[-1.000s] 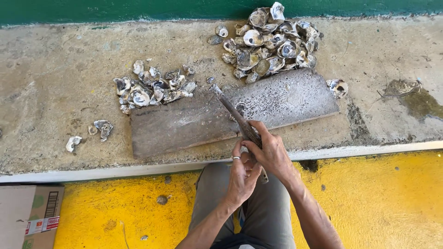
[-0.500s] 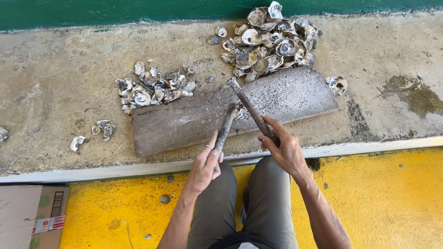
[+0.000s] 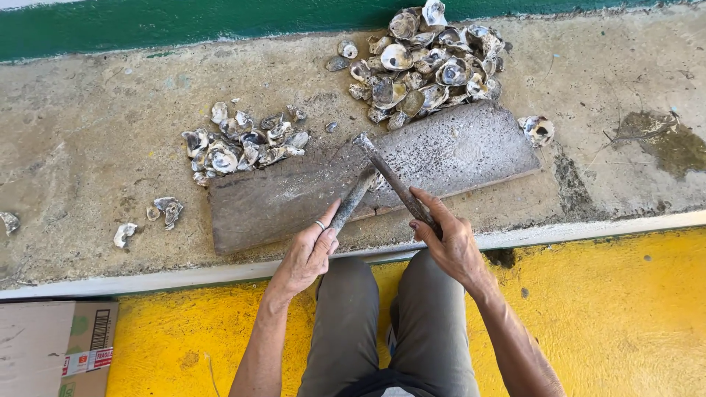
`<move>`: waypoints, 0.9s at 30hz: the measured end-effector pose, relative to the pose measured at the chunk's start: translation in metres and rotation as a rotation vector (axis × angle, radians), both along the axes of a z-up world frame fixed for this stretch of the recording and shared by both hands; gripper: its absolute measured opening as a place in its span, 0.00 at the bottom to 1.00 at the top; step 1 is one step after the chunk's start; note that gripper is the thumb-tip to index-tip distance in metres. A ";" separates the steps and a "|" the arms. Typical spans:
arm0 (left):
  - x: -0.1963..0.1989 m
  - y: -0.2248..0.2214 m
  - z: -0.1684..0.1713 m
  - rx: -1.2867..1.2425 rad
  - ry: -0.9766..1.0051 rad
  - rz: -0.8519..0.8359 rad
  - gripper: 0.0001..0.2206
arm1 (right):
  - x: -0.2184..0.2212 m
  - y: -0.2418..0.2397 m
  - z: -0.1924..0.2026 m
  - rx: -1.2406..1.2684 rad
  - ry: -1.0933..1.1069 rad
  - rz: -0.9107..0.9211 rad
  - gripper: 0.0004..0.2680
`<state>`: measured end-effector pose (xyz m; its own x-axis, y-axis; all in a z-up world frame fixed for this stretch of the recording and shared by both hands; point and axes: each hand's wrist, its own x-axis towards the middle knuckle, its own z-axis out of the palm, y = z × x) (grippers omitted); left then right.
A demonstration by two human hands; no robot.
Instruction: The person is using a metal bar to break or clean oyster shells on a wooden plank.
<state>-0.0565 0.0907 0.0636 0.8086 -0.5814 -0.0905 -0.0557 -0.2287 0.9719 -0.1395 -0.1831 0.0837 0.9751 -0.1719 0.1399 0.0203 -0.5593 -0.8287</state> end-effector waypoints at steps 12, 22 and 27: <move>0.003 -0.003 0.011 0.140 -0.028 0.012 0.25 | -0.004 -0.003 0.030 -0.206 -0.339 0.129 0.22; 0.011 -0.004 0.010 0.157 -0.158 0.008 0.24 | 0.002 0.004 0.027 -0.446 -0.068 0.037 0.23; 0.006 -0.001 0.003 0.150 -0.176 -0.001 0.24 | -0.011 0.005 0.059 -0.302 -0.438 0.057 0.22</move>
